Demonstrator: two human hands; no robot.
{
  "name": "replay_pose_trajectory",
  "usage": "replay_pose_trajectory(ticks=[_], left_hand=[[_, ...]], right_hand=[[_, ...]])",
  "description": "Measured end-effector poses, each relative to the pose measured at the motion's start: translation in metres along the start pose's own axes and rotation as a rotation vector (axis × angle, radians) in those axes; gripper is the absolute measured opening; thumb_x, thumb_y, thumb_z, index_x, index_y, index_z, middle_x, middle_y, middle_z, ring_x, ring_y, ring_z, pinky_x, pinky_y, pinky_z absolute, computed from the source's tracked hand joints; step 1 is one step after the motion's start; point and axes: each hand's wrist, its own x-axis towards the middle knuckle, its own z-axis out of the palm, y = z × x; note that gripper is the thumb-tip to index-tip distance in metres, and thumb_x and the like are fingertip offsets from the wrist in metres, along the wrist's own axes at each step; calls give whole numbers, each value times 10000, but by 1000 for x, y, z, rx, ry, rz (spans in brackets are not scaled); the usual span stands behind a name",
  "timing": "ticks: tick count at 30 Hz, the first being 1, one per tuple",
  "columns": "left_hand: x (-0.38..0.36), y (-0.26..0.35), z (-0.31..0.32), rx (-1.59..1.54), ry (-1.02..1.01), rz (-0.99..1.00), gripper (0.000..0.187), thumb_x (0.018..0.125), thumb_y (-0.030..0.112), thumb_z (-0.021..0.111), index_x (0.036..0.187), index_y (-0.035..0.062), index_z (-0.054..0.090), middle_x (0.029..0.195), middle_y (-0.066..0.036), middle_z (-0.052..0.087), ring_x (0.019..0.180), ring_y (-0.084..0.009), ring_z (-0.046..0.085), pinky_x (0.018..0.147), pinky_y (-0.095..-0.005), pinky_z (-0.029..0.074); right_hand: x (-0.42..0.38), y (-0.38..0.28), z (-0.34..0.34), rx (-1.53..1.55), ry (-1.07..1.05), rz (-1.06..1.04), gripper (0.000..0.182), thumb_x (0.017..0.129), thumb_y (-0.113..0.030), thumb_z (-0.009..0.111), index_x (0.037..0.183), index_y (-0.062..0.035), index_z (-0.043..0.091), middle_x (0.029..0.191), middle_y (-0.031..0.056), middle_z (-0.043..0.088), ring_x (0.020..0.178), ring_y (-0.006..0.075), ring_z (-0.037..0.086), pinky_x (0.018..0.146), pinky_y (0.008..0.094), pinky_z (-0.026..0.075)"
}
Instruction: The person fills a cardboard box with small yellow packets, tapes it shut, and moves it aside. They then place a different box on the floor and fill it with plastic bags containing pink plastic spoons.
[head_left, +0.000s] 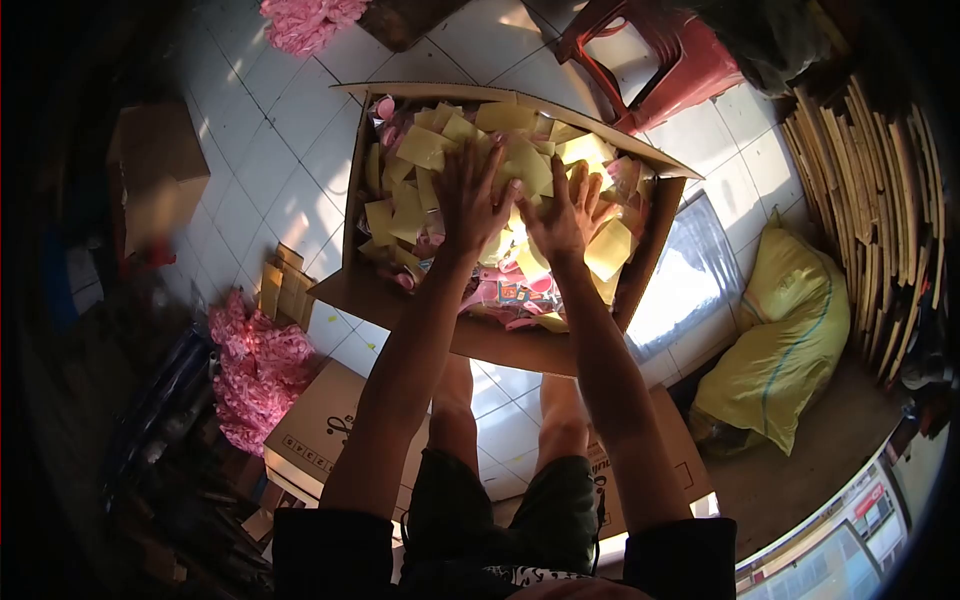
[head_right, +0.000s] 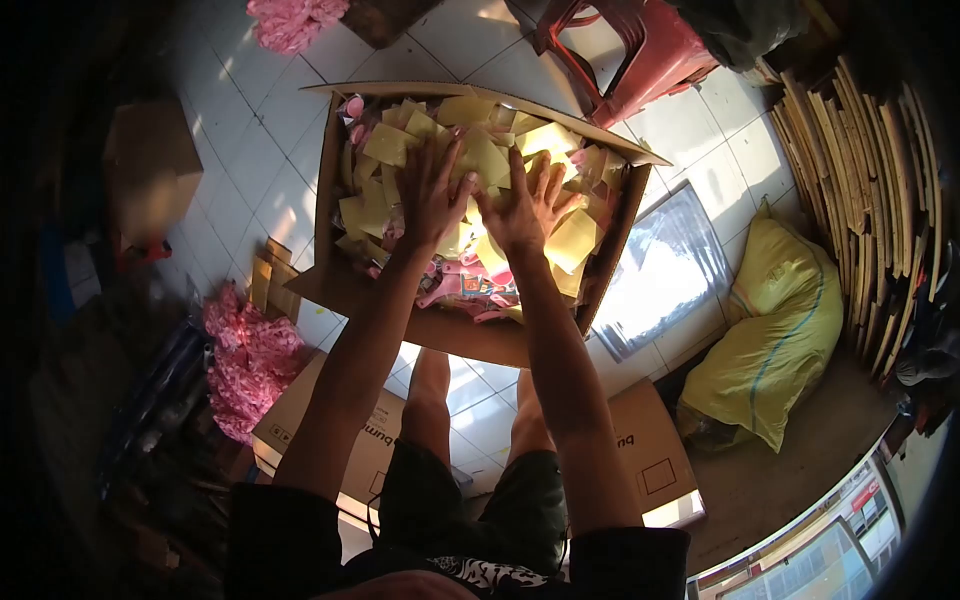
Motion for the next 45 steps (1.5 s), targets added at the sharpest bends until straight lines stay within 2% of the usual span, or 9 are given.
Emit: replay_pose_trajectory(ticks=[7, 14, 27, 29, 32, 34, 36, 37, 45], left_hand=[[-100, -58, 22, -23, -135, -55, 618, 856, 455, 530, 1405, 211, 389, 1465, -196, 288, 1323, -477, 256, 960, -700, 217], [-36, -108, 45, -91, -74, 22, 603, 855, 387, 531, 1405, 191, 380, 1451, -190, 311, 1296, -481, 283, 977, -656, 210], [-64, -160, 42, -127, -347, 48, 688, 852, 351, 570, 1448, 159, 285, 1451, -184, 299, 1335, -473, 229, 1018, -673, 172], [-62, -148, 15, 60, -475, -52, 642, 863, 421, 571, 1428, 217, 345, 1419, -163, 348, 1321, -464, 269, 1025, -673, 183], [-39, -87, -47, 289, -489, -146, 545, 841, 375, 619, 1314, 138, 485, 1342, -167, 409, 1283, -439, 339, 1021, -650, 224], [-27, -42, -60, -3, -96, -80, 404, 806, 193, 660, 1175, 74, 546, 1289, -171, 423, 1254, -415, 365, 1010, -529, 316], [-10, 13, -37, -238, -81, 121, 398, 794, 132, 662, 1155, 32, 526, 1287, -186, 397, 1234, -394, 375, 1001, -485, 338], [-3, 36, -18, -258, -135, 206, 467, 816, 204, 644, 1225, 34, 496, 1350, -198, 356, 1265, -395, 348, 1026, -510, 304], [-52, 81, 95, 67, -266, 340, 641, 841, 510, 487, 1421, 264, 369, 1519, -163, 198, 1407, -395, 106, 1102, -584, 22]], right_hand=[[-82, 1, 57, -84, 59, -52, 786, 701, -585, 600, 1404, -315, 374, 1500, 206, 186, 1365, 467, 165, 981, 742, 129], [-21, -39, 70, -68, 98, -10, 707, 765, -568, 557, 1402, -318, 376, 1509, 219, 117, 1357, 494, 122, 986, 749, 46], [-53, -59, 97, -181, 63, 25, 692, 802, -557, 561, 1420, -361, 319, 1476, 246, 226, 1333, 472, 236, 1017, 700, 137], [-57, -58, 41, 74, -160, 22, 776, 760, -512, 642, 1433, -338, 298, 1466, 230, 262, 1327, 448, 278, 1040, 669, 150], [-41, -9, -18, 161, 313, 36, 563, 757, -315, 702, 1268, -138, 546, 1289, 176, 493, 1250, 376, 400, 1067, 539, 244], [-7, 51, -28, 83, 581, 129, 590, 796, -310, 673, 1288, -54, 474, 1274, 217, 467, 1179, 386, 450, 1003, 470, 364], [21, 93, -25, 71, 492, 203, 731, 795, -386, 684, 1359, -46, 369, 1328, 262, 412, 1171, 438, 454, 914, 471, 457], [32, 108, -16, 432, 351, 233, 786, 780, -426, 700, 1379, -46, 363, 1374, 245, 387, 1242, 413, 407, 996, 442, 397], [13, 146, 8, 599, 232, 79, 711, 796, -150, 706, 1392, -2, 348, 1457, 174, 322, 1346, 290, 311, 1101, 365, 246]])
